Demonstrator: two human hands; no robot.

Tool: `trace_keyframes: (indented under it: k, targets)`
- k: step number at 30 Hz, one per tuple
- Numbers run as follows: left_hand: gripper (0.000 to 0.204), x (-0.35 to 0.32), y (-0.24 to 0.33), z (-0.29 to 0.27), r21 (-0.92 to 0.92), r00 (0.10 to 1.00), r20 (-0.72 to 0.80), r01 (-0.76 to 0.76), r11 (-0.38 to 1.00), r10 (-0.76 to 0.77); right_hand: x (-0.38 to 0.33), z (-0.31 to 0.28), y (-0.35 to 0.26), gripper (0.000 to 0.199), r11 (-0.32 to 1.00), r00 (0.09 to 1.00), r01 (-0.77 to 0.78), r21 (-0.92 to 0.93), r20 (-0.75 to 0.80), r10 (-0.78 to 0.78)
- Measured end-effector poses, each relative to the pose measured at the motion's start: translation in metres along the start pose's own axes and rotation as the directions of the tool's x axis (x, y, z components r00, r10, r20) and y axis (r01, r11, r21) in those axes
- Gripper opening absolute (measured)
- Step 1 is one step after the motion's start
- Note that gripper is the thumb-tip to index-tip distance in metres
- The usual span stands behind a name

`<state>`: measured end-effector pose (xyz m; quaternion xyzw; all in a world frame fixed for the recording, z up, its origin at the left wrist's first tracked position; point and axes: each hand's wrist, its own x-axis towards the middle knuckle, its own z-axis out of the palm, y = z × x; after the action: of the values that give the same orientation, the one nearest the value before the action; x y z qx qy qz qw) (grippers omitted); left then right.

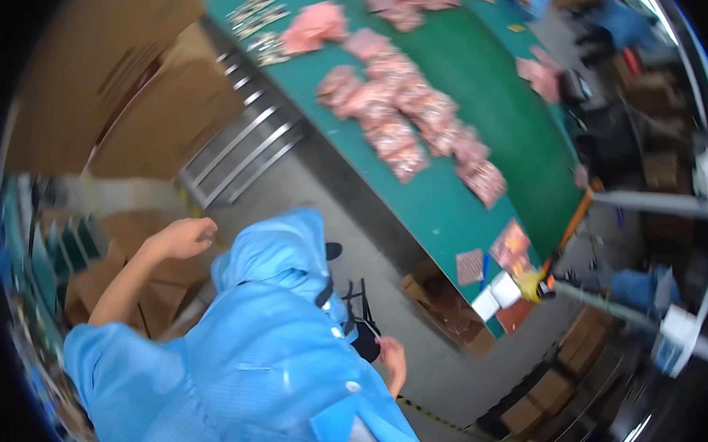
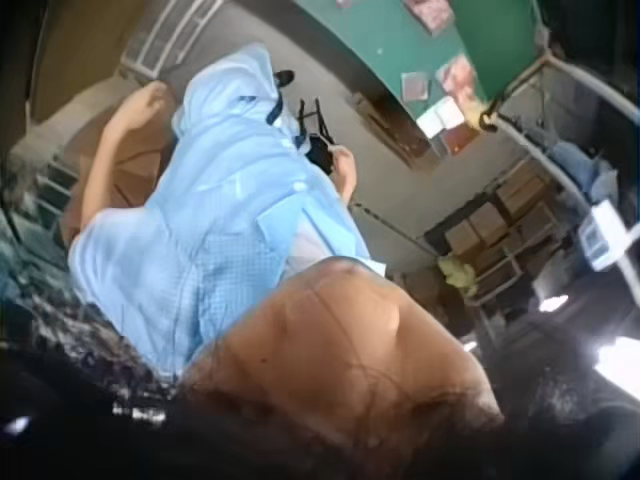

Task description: Packing electronic components inside pink bubble wrap bags into large cardboard boxes on a production line.

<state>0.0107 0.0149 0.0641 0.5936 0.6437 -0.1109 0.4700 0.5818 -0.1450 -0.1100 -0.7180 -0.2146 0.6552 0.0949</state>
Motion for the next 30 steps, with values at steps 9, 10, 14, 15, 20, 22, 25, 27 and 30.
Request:
trace_keyframes:
  k: [9, 10, 14, 15, 20, 22, 25, 27, 30]
  targets:
    - [0.035, 0.102, 0.243, 0.006, -0.265, 0.545, 0.084, -0.795, 0.546, 0.834, -0.092, 0.038, -0.370, 0.016, 0.712, 0.530, 0.696, 0.093, 0.602, -0.597]
    - [0.028, 0.100, 0.252, 0.000, -0.377, 0.639, 0.301, -0.602, 0.704, 0.708, -0.092, 0.029, -0.382, 0.017, 0.640, 0.500, 0.753, 0.153, 0.500, -0.707]
    - [0.035, 0.126, 0.209, -0.021, -0.411, 0.751, -0.101, -0.629, 0.660, 0.652, -0.035, -0.021, -0.380, 0.019, 0.312, 0.463, 0.789, 0.529, -0.178, -0.868]
    - [0.034, 0.129, 0.208, -0.040, -0.390, 0.773, -0.194, -0.626, 0.675, 0.604, -0.017, -0.025, -0.376, 0.020, 0.245, 0.435, 0.815, 0.526, -0.275, -0.857]
    - [0.041, 0.193, 0.221, -0.083, -0.824, 0.740, -0.429, -0.556, 0.111, 0.519, -0.009, 0.041, -0.437, 0.044, 0.373, 0.415, 0.858, 0.353, -0.050, -0.908]
    - [0.045, 0.224, 0.249, -0.094, -0.850, 0.736, -0.410, -0.522, 0.066, 0.538, 0.021, 0.111, -0.457, 0.038, 0.271, 0.301, 0.901, 0.338, -0.038, -0.953]
    - [0.043, 0.241, 0.267, -0.114, -0.843, 0.803, -0.336, -0.489, 0.223, 0.493, 0.002, 0.156, -0.475, 0.028, 0.587, 0.593, 0.805, 0.088, -0.111, -0.797]
    - [0.041, 0.260, 0.284, -0.104, -0.760, 0.742, -0.325, -0.573, 0.305, 0.586, 0.030, 0.142, -0.467, 0.029, 0.547, 0.577, 0.815, 0.190, -0.182, -0.796]
    - [0.031, 0.265, 0.319, -0.086, -0.521, 0.597, -0.433, -0.777, 0.353, 0.675, 0.017, 0.112, -0.468, 0.043, 0.608, 0.751, 0.595, 0.526, -0.095, -0.653]
